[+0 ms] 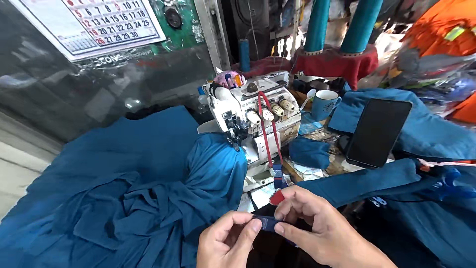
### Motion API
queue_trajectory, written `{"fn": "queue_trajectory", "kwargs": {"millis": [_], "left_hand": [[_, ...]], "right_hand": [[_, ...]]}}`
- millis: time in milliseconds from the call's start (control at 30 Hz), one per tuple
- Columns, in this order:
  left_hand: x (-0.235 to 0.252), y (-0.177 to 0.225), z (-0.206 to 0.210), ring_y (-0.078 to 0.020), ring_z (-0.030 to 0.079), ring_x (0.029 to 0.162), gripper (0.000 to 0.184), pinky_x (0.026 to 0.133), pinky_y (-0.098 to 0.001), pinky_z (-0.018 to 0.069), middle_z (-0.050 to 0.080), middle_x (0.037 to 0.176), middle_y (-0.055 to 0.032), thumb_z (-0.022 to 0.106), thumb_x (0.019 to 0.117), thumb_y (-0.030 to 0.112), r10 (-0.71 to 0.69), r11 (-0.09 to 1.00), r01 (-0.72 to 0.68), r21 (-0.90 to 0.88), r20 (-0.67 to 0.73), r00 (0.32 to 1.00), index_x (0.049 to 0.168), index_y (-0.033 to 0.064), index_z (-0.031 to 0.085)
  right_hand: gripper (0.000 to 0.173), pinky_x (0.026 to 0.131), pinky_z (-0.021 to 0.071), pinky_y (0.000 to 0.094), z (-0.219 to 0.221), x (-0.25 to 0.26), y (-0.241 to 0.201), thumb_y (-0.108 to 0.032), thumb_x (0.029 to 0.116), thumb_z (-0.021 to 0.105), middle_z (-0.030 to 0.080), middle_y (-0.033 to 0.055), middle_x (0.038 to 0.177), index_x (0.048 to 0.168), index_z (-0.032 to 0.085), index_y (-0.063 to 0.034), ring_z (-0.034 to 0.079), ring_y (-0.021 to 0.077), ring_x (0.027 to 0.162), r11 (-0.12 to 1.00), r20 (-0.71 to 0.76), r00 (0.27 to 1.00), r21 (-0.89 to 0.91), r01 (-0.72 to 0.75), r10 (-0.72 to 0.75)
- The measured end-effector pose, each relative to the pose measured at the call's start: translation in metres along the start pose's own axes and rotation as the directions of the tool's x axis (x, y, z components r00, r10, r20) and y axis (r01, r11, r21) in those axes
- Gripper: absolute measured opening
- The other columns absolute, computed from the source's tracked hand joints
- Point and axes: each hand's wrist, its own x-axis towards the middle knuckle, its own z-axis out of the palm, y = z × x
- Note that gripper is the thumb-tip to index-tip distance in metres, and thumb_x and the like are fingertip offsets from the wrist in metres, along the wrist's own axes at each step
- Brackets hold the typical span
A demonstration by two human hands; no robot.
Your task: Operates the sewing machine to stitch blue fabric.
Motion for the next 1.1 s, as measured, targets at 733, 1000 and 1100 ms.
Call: {"fn": "queue_trajectory", "kwargs": {"millis": [733,1000,1100], "left_hand": [[0.005,-0.001,0.01,-0.011,0.066,0.064,0.012,0.056,-0.0239,0.0564,0.073,0.083,-0.0067,0.07,0.0962,0.01,0.072,0.997,-0.073,0.031,0.029,0.997,0.098,-0.0015,0.074],[0.009,0.0,0.013,-0.0127,0.066,0.066,0.01,0.057,-0.0256,0.0576,0.072,0.086,-0.0083,0.069,0.0964,0.007,0.074,0.997,-0.075,0.015,0.074,0.994,0.099,-0.0022,0.074],[0.01,-0.001,0.012,-0.0147,0.066,0.067,0.009,0.057,-0.0272,0.0581,0.071,0.088,-0.0092,0.069,0.0958,0.005,0.072,0.997,-0.073,0.005,0.088,0.994,0.1,-0.0017,0.074]], "right_hand": [[0.033,0.072,0.0591,0.0285,0.005,-0.005,-0.004,-0.015,0.0925,0.076,0.071,0.0035,0.092,0.122,0.064,-0.0042,0.068,0.0131,0.079,0.999,-0.185,0.982,0.021,0.029,-0.024],[0.033,0.077,0.0624,0.0319,-0.001,-0.004,-0.003,-0.014,0.0975,0.069,0.073,0.0074,0.113,0.127,0.062,-0.0016,0.072,0.0171,0.091,0.999,-0.103,0.995,0.035,0.023,-0.02],[0.027,0.077,0.0624,0.0314,-0.001,-0.001,0.0,-0.015,0.0963,0.071,0.074,0.0054,0.103,0.12,0.066,-0.0026,0.072,0.0162,0.09,0.999,-0.131,0.991,0.022,0.04,-0.037]]}}
